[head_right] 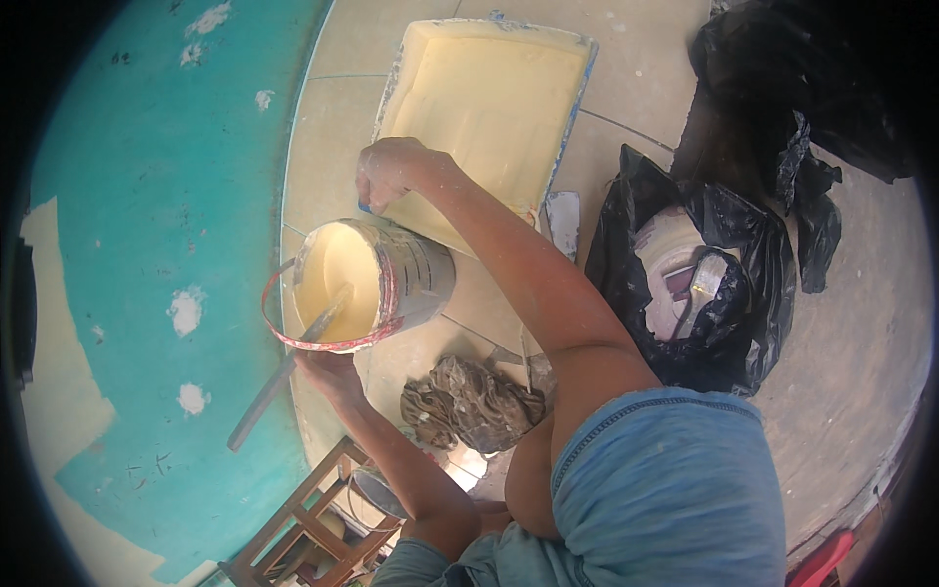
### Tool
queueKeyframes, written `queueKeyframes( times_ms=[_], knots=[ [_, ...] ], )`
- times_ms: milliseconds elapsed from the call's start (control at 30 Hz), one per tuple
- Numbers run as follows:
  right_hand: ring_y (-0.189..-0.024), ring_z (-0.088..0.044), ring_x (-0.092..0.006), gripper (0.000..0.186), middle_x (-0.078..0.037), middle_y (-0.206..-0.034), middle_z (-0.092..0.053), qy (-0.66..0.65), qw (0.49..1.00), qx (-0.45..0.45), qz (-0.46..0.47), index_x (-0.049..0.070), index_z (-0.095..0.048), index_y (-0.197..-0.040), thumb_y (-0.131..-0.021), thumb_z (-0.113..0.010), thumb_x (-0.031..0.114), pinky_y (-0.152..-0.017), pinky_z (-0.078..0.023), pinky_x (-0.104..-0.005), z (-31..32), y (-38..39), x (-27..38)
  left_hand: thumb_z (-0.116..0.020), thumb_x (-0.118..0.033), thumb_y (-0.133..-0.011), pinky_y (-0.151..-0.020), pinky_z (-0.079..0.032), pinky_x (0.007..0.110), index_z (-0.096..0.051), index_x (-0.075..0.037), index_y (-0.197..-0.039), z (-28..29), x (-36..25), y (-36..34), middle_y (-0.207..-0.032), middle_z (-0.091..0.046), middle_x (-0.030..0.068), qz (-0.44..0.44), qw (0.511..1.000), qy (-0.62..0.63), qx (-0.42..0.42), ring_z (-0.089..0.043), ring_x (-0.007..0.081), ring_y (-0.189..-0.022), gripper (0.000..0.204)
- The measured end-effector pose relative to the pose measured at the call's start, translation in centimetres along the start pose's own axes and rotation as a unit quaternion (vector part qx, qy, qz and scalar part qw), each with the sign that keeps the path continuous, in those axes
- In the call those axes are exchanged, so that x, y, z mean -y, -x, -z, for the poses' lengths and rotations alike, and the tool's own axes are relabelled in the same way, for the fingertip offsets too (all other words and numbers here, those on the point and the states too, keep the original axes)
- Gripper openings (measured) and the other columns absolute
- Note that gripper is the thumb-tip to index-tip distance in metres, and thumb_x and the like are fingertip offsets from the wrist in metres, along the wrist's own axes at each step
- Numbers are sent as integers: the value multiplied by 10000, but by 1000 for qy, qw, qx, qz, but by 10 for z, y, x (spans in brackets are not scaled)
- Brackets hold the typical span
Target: The person sits on the floor and mixes a yellowish liquid in a bucket using a stick. They scrape the sides of the bucket, add water from a smaller container, and wipe the stick with a cloth. The person then pours the mixture into a paint tray.
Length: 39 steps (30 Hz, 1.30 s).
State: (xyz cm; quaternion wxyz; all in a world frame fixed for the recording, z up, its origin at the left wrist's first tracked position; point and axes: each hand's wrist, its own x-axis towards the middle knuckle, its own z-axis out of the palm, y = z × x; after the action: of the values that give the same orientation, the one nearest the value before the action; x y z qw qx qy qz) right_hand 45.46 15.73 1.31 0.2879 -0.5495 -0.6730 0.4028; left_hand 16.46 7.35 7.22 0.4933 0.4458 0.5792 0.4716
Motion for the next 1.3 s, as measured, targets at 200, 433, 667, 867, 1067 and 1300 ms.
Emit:
queueKeyframes(
  times_ms=[200,433,667,867,1067,1300],
  knots=[
    [-838,-615,-210,228,-30,-853,-671,-10,1000,3,25,170,-708,-862,-637,-673,158,-718,-486,-336,-8,-6,0,-401,-453,-867,-855,-479,382,-434,-11,-1229,0,-1,-1,-1179,-530,128,-2,1000,-1,-6,-549,234,-1053,573],
    [-857,-589,-218,96,-60,-889,-647,-76,995,-58,40,126,-696,-770,-694,-665,176,-744,-457,-334,13,-1,2,-400,-460,-873,-865,-471,387,-426,-12,-1237,0,-1,0,-1191,-521,129,-14,1000,3,-5,-540,237,-1065,578],
    [-844,-562,-209,140,-73,-853,-617,-107,989,-87,59,96,-679,-789,-713,-668,214,-738,-447,-333,31,8,8,-352,-493,-885,-875,-468,424,-326,-54,-1327,4,1,-1,-1295,-419,144,-10,1000,-10,0,-472,276,-1149,623],
    [-747,-560,-181,154,-64,-771,-622,-135,982,-103,89,87,-681,-798,-724,-664,221,-674,-448,-311,48,15,21,-378,-478,-889,-884,-457,401,-372,-37,-1286,2,1,3,-1248,-471,130,-13,1000,10,-11,-495,249,-1125,593],
    [-622,-510,-102,178,-10,-671,-601,-149,973,-137,107,84,-683,-817,-735,-669,241,-568,-420,-263,67,31,47,-377,-437,-902,-852,-470,382,-417,-31,-1236,10,8,7,-1220,-491,125,3,999,27,-36,-515,233,-1095,527],
    [-618,-491,-96,181,-1,-673,-581,-104,976,-160,100,74,-668,-820,-760,-658,245,-573,-405,-250,74,44,73,-401,-459,-883,-832,-483,368,-438,-14,-1209,24,23,15,-1184,-514,124,5,997,73,-26,-536,229,-1057,553]
  ],
)
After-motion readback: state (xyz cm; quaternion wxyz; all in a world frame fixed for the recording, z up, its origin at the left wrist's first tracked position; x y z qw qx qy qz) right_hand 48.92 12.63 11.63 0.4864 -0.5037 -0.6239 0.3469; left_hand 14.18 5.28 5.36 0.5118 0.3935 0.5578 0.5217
